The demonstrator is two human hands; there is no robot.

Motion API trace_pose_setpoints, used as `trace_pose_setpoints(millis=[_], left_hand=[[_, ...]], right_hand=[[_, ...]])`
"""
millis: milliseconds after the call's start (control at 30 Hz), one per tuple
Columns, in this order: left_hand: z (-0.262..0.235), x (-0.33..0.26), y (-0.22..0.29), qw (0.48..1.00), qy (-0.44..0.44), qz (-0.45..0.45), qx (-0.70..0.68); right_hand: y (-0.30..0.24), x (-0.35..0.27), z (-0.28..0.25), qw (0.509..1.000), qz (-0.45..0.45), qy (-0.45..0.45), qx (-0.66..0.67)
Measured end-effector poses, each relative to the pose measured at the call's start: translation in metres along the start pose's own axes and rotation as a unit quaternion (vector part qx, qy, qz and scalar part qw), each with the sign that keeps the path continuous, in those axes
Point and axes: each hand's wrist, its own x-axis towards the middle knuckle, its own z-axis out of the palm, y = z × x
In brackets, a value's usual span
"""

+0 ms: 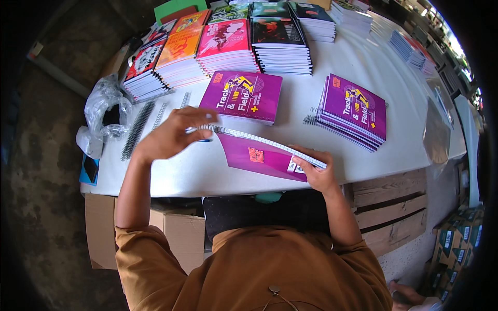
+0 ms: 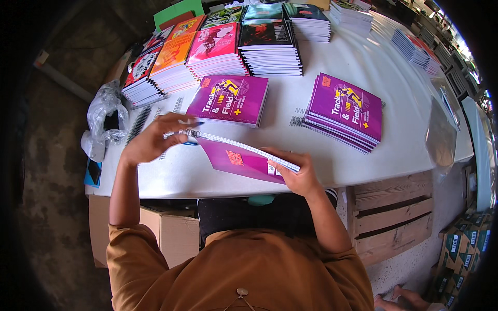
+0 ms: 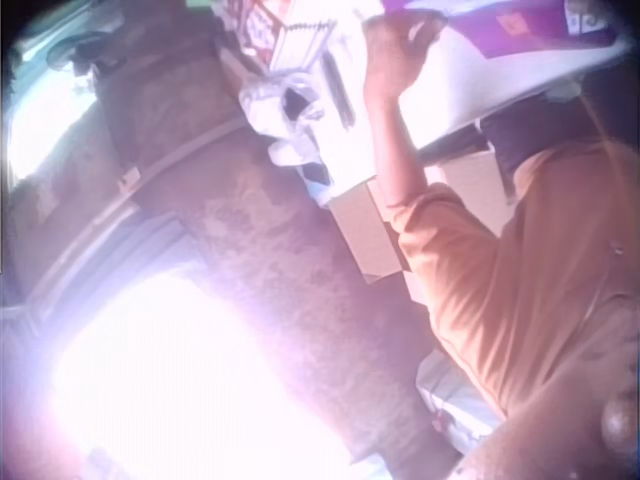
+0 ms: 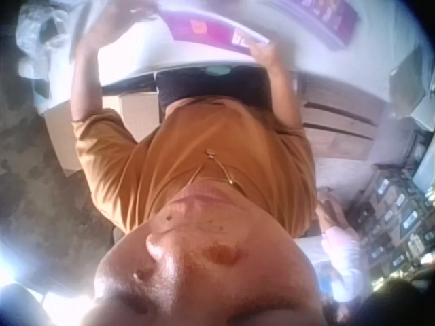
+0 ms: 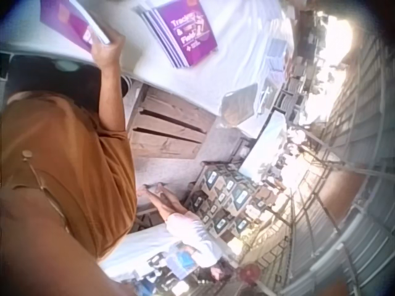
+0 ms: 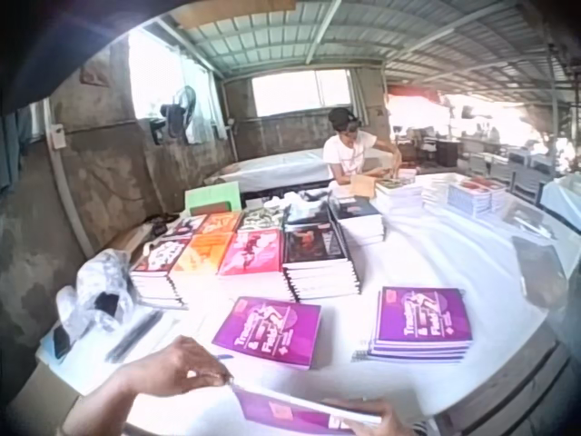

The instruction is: The person threads a plastic spiral coil through the punched holes of a notebook cover and pages by hand, turning the coil to advance it through the stack and then folding the coil ends.

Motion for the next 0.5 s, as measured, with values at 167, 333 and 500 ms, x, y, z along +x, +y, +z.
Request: trace_pose_setpoints(millis=[167, 333, 500], left_hand=[[0.012, 0.003, 0.031, 0.958, 0.077, -0.059, 0.270], [0.124, -0.014, -0.020, 0.890, 0.294, 0.049, 0.345], [0.078, -0.018, -0.031, 0.770, 0.487, 0.074, 0.406]], right_hand=[[-0.001, -0.001, 0.003, 0.998, -0.037, -0.018, -0.048], [-0.009, 0.001, 0.012, 0.982, -0.131, -0.005, -0.137], [-0.004, -0.008, 0.019, 0.983, -0.144, -0.012, -0.112]])
